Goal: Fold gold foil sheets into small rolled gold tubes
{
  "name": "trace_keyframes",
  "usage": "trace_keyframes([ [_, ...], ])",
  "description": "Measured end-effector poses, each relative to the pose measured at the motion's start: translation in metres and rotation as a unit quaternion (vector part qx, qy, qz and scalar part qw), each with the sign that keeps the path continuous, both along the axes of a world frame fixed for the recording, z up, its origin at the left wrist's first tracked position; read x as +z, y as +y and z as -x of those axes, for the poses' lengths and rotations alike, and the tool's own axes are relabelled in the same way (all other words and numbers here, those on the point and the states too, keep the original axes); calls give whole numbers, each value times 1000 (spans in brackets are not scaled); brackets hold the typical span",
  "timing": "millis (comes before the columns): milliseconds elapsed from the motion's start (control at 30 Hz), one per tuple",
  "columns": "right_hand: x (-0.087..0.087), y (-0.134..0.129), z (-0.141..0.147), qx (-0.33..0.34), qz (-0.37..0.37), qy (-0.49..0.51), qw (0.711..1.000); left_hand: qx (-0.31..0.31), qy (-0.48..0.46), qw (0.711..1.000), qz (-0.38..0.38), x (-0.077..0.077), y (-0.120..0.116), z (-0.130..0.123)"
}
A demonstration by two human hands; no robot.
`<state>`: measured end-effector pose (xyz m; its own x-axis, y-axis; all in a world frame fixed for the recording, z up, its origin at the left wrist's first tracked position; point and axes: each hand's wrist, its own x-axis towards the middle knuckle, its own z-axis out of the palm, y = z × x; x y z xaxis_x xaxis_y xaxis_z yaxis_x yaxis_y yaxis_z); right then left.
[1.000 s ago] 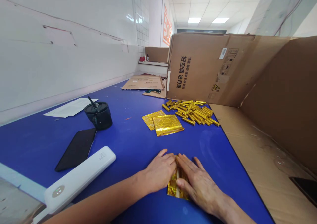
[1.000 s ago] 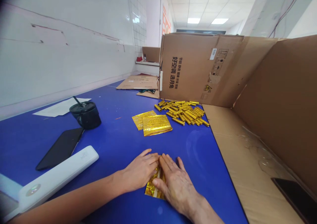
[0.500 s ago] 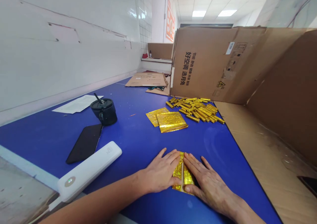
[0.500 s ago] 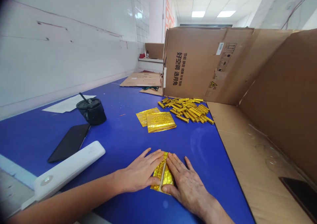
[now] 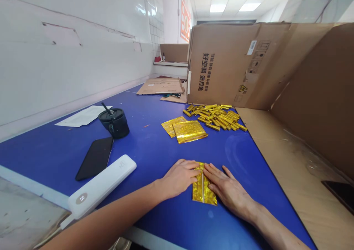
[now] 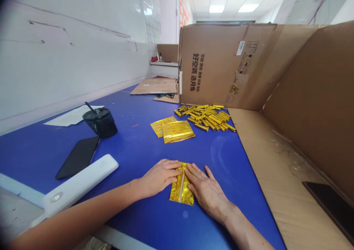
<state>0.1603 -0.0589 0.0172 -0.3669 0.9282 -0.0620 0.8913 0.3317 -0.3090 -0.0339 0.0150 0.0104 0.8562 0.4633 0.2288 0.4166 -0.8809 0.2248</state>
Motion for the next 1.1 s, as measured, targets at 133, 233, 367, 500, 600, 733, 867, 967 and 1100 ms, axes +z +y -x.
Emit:
trace_keyframes([
  [133, -1, -1, 1, 1, 0, -8, 1000, 8, 14, 999, -28, -3, -5, -1],
  [233, -1, -2, 1, 3, -7, -8, 1000, 29, 26, 998, -58, -6, -9, -2],
  [367, 1, -3, 1, -2, -11, 4, 1000, -19, 29, 997, -73, -7, -16, -4],
  [500, 2, -4, 1, -4, -4, 9, 1000, -71, 30, 996, -38, -4, -21, -5],
  [600, 1, -5, 0, -13, -18, 24, 999, -55, 20, 998, -10, 0, -25, -4],
  [733, 2, -5, 0, -11, -21, 37, 999, -59, 24, 998, 16, 4, -28, 0],
  [867, 7, -9, -5, 2, -3, 32, 999, -72, 43, 996, 22, 4, -29, 4],
  [967, 14, -19, -9, 28, 15, 24, 999, -77, 47, 996, 25, 3, -30, 7],
  [1100, 17, -35, -12, 46, 4, 19, 999, -76, 45, 996, 30, 4, -30, 8],
])
